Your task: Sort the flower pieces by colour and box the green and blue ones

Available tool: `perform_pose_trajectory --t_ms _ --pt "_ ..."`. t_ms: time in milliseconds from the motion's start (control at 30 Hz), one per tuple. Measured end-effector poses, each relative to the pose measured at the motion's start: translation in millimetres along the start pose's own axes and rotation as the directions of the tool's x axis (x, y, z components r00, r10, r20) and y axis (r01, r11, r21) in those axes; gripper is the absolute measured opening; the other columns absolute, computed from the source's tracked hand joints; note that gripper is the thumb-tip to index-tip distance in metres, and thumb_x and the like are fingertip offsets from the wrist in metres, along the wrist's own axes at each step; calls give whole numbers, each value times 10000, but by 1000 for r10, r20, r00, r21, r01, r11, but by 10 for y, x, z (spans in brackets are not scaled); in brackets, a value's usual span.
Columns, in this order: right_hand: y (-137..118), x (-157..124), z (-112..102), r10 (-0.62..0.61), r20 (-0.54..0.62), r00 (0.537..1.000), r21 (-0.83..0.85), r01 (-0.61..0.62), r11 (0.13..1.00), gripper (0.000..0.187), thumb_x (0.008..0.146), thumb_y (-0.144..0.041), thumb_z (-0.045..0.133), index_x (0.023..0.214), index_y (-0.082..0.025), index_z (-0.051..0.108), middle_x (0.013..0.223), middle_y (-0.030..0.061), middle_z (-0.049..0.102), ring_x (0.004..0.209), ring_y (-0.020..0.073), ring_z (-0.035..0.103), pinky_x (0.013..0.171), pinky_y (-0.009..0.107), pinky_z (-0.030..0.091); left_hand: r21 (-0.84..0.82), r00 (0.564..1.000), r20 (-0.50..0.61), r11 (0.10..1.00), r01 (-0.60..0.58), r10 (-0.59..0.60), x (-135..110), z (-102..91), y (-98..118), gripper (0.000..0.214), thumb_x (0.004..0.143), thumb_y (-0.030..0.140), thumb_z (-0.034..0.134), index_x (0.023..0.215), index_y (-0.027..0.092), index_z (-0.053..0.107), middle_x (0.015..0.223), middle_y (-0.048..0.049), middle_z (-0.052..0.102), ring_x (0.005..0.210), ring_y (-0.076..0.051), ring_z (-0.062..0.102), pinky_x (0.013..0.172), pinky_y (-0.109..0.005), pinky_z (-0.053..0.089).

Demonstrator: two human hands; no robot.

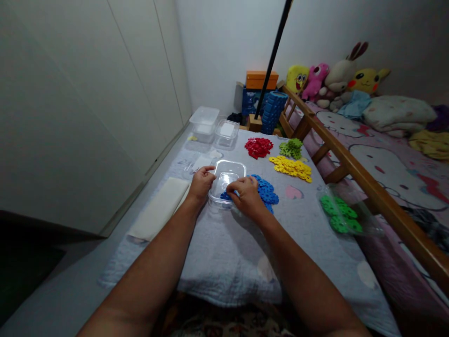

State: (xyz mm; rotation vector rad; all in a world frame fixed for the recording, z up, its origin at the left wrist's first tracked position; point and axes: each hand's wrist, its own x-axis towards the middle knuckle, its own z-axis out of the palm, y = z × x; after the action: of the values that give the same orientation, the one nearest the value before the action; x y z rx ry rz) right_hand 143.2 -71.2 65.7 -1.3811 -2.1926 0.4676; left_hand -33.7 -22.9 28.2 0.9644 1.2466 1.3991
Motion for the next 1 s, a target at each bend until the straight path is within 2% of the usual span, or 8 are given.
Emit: perform_pose_trajectory --t_ms 100,267,433,533,633,767,900,1000 --pt "-18 23 34 18 68 998 -18 -17 1000 176 954 -138 651 935 -261 776 991 44 748 1147 256 598 1220 634 148 4 1000 -1 1000 -2 2 5 -3 0 478 560 281 681 1016 138 655 518 109 430 475 -97 332 483 -252 207" --pt "-4 32 27 23 83 996 -32 -20 999 197 960 -146 642 999 -263 796 1097 70 755 1202 271 599 1221 655 145 1 1000 9 1000 5 -5 1 -2 7 465 561 273 680 1009 150 653 525 108 432 476 -97 341 487 -249 207" --pt "246 3 -178 67 -67 995 -22 -69 997 242 935 -124 611 1053 -241 787 1124 78 769 1173 263 613 1120 478 373 -4 1000 -1 1000 13 -13 2 -2 -7 454 562 267 675 1002 153 658 544 103 442 485 -96 354 493 -245 220" --pt "538 -61 -407 145 -136 980 -99 -159 982 211 945 -162 582 1029 -229 764 1121 84 762 1131 269 618 1045 432 420 3 1000 -1 1000 12 -12 12 -8 -25 456 567 272 678 1008 155 662 546 100 447 492 -99 363 494 -243 224" --pt "813 -174 -571 262 -72 962 -255 -272 928 213 893 -220 674 1095 -200 740 1088 105 734 1040 267 628 957 391 444 5 1000 -8 1000 16 -16 14 -12 -28 458 561 274 680 1004 158 662 543 99 447 494 -101 365 492 -243 225" --pt "1006 -297 -591 358 17 934 -354 -329 875 322 825 -290 772 1127 -191 720 1071 103 707 999 252 624 874 342 439 5 1000 -10 1000 15 -15 0 -8 -8 462 557 275 682 1002 154 665 544 100 444 492 -97 361 491 -242 221" --pt "1041 -300 -542 331 45 943 -291 -305 907 163 815 -267 763 948 -199 700 963 61 690 903 212 603 807 311 417 -4 1000 -1 1000 17 -17 -12 -8 5 467 558 273 688 1008 151 663 533 104 437 490 -97 357 488 -239 221" --pt "1037 -276 -534 296 23 955 -197 -286 938 130 778 -227 750 870 -207 660 893 26 670 830 189 580 763 299 405 -11 1000 3 1000 20 -20 -12 -12 2 458 562 263 685 1006 155 663 533 103 438 486 -96 357 488 -237 224"
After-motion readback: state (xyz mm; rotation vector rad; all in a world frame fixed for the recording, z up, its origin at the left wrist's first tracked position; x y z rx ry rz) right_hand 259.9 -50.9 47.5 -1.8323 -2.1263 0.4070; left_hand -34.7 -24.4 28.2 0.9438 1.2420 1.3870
